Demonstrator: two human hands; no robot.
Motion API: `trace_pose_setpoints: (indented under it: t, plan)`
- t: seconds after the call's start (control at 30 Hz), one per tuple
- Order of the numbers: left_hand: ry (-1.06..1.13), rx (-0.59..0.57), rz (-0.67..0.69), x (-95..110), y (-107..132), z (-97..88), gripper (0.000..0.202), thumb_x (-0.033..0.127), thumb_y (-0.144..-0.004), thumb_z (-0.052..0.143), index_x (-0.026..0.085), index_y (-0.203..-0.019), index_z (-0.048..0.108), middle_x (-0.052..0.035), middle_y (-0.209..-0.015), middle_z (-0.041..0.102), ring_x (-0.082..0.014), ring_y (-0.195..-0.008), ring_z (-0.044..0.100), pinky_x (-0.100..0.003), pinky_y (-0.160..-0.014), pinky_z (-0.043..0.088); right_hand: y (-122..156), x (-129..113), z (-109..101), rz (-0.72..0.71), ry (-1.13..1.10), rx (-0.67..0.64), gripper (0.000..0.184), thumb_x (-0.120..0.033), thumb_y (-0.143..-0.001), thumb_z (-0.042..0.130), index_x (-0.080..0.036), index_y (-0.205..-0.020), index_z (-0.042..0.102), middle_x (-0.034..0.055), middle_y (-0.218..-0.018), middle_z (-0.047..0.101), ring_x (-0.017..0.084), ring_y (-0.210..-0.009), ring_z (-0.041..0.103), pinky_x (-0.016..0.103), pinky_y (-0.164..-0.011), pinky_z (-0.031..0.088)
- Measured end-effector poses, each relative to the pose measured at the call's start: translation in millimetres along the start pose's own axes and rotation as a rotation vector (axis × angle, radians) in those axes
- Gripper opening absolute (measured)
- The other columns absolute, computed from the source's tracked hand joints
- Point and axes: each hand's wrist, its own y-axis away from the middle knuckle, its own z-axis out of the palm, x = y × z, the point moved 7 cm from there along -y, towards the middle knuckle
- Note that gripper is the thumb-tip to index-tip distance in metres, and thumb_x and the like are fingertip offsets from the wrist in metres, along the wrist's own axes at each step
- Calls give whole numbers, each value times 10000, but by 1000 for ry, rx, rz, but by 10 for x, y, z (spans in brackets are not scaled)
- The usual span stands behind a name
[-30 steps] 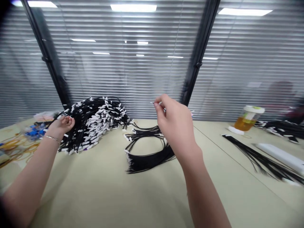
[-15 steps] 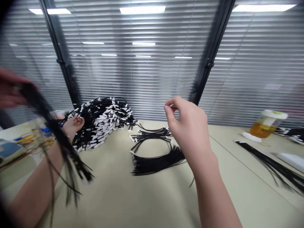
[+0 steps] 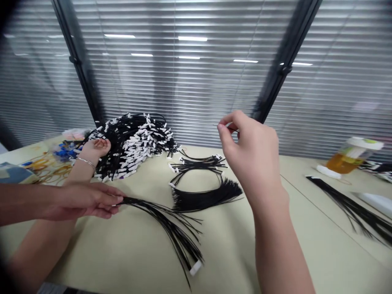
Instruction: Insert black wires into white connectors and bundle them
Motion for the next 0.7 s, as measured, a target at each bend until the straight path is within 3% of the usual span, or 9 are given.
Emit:
trace_pose_setpoints:
  t: [0.13,0.37,0.53,0.7]
  plan:
    - [93,47,-66,-143,-57,-94,286,101,-700,720,193,-970,693,-60,-938,653,-163,-855,607,-253,-786,509,3,6,14,6,1,-1,83,-313,-822,571,-259,-874,607,-54,-745,620,96,-612,527,239,-655,378]
    - [615,303,-160,-561,-189,-277,354,-75,-698,653,144,-972,611,-98,-1045,627,-189,-1026,614,-268,-956,482,8,14,31,-23,10,17,61,-310,-822,579,-260,-854,594,-73,-722,603,79,-569,484,233,-619,351]
    - [732,312,-203,-623,-173,-260,495,-74,-720,640,219,-1112,567,-64,-1077,626,-211,-1059,612,-288,-923,514,8,17,47,-27,9,15,64,-320,-834,569,-263,-856,588,-73,-731,608,80,-562,471,244,-601,348]
    - [711,357,-201,-604,-165,-171,442,-83,-727,620,193,-1070,578,-89,-1054,635,-222,-1039,625,-271,-873,549,11,-1,44,-43,11,9,75,-299,-849,538,-251,-870,592,-50,-743,610,86,-560,478,260,-608,371]
